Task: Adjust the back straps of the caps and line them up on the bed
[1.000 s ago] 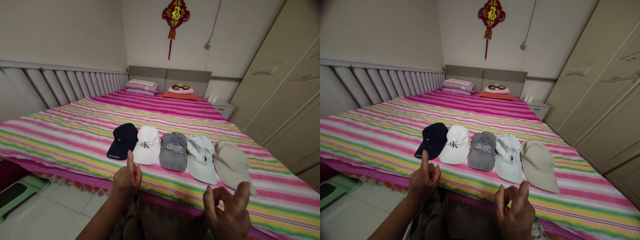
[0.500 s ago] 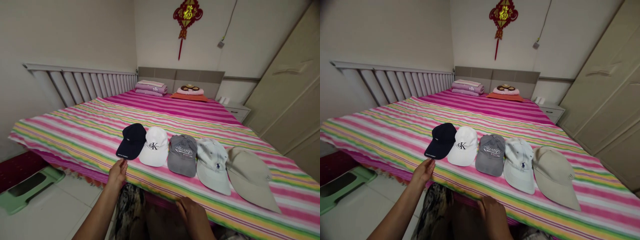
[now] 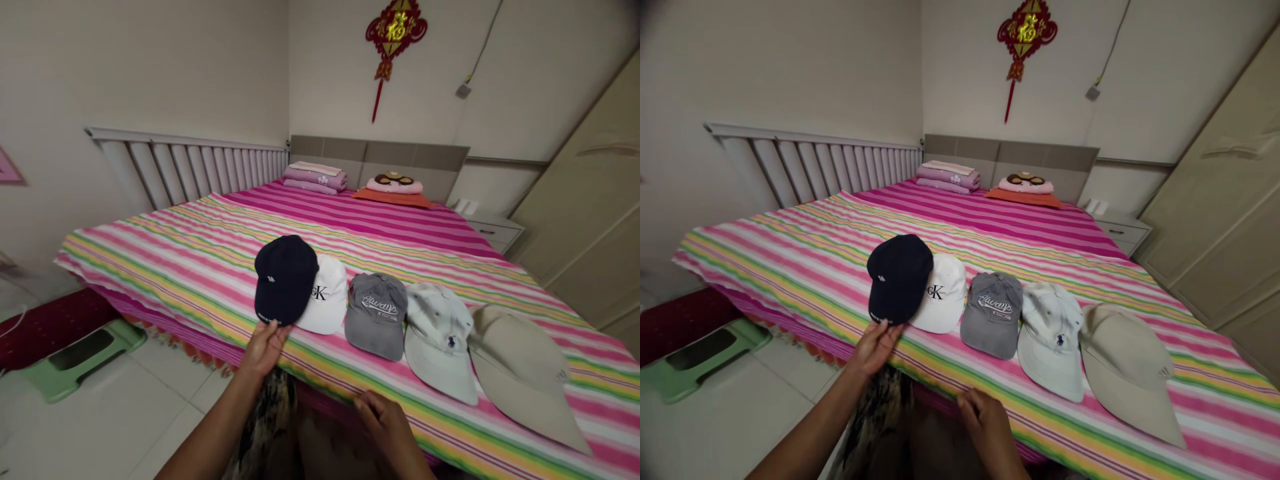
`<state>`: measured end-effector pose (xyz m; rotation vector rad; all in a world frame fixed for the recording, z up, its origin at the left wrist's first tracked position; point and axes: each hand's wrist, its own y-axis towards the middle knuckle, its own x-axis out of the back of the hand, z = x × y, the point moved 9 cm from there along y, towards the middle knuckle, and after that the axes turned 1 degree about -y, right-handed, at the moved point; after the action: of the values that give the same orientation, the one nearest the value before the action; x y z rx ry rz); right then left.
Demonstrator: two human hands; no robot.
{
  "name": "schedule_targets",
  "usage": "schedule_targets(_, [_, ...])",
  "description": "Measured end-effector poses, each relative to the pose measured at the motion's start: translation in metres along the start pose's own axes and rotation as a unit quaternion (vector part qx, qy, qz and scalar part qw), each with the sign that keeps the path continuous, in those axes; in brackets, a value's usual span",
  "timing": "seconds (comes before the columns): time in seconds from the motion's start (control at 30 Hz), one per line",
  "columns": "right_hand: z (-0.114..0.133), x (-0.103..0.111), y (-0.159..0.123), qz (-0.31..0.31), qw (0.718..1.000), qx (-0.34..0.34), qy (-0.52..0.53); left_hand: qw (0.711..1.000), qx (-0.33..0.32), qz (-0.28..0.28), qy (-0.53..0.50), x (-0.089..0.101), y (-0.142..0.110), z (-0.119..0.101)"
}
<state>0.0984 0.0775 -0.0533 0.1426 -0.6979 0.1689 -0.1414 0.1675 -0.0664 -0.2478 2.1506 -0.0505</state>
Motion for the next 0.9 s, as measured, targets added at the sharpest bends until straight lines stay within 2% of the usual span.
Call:
schedule_targets(0.07, [0.003, 0.010, 0.014, -0.004, 0.983, -0.025, 0.179, 0.997, 0.052, 0.048, 0.027, -0.002, -0.024, 0.028])
schedule_targets(0.17, [0.014, 0.032, 0.033, -0.030, 0.900, -0.042, 0.432, 0.981, 0.138, 0.105, 0.081, 0.003, -0.059, 0.076])
schedule_targets(0.23, [0.019, 0.047, 0.039, -0.055, 0.850, -0.055, 0.521, 0.958, 0.201, 0.153, 0.136, 0.006, -0.078, 0.103])
schedule_targets(0.3, [0.021, 0.058, 0.036, -0.071, 0.824, -0.068, 0.557, 0.925, 0.257, 0.196, 0.198, 0.006, -0.090, 0.117])
schedule_targets(0.33, [0.021, 0.062, 0.033, -0.072, 0.819, -0.069, 0.565, 0.913, 0.270, 0.205, 0.227, 0.005, -0.092, 0.118])
schedule_targets(0.43, [0.022, 0.064, 0.020, -0.050, 0.814, -0.064, 0.575, 0.912, 0.232, 0.194, 0.278, -0.009, -0.082, 0.093])
schedule_targets(0.47, [0.022, 0.062, 0.015, -0.039, 0.815, -0.066, 0.575, 0.916, 0.207, 0.200, 0.280, -0.019, -0.077, 0.082])
schedule_targets(0.53, [0.023, 0.055, 0.008, -0.014, 0.818, -0.072, 0.570, 0.910, 0.197, 0.236, 0.277, -0.044, -0.073, 0.071])
schedule_targets(0.63, [0.024, 0.049, 0.002, 0.001, 0.827, -0.079, 0.556, 0.893, 0.243, 0.275, 0.259, -0.075, -0.075, 0.072])
schedule_targets(0.73, [0.013, 0.057, -0.004, -0.025, 0.841, -0.088, 0.534, 0.874, 0.285, 0.312, 0.238, -0.096, -0.081, 0.074])
schedule_targets(0.83, [-0.009, 0.078, -0.014, -0.082, 0.844, -0.097, 0.520, 0.847, 0.327, 0.332, 0.256, -0.102, -0.086, 0.072])
schedule_targets(0.87, [-0.013, 0.084, -0.017, -0.080, 0.850, -0.096, 0.512, 0.839, 0.339, 0.328, 0.273, -0.100, -0.087, 0.071])
schedule_targets(0.9, [-0.013, 0.086, -0.019, -0.053, 0.860, -0.091, 0.499, 0.833, 0.346, 0.320, 0.291, -0.098, -0.087, 0.070])
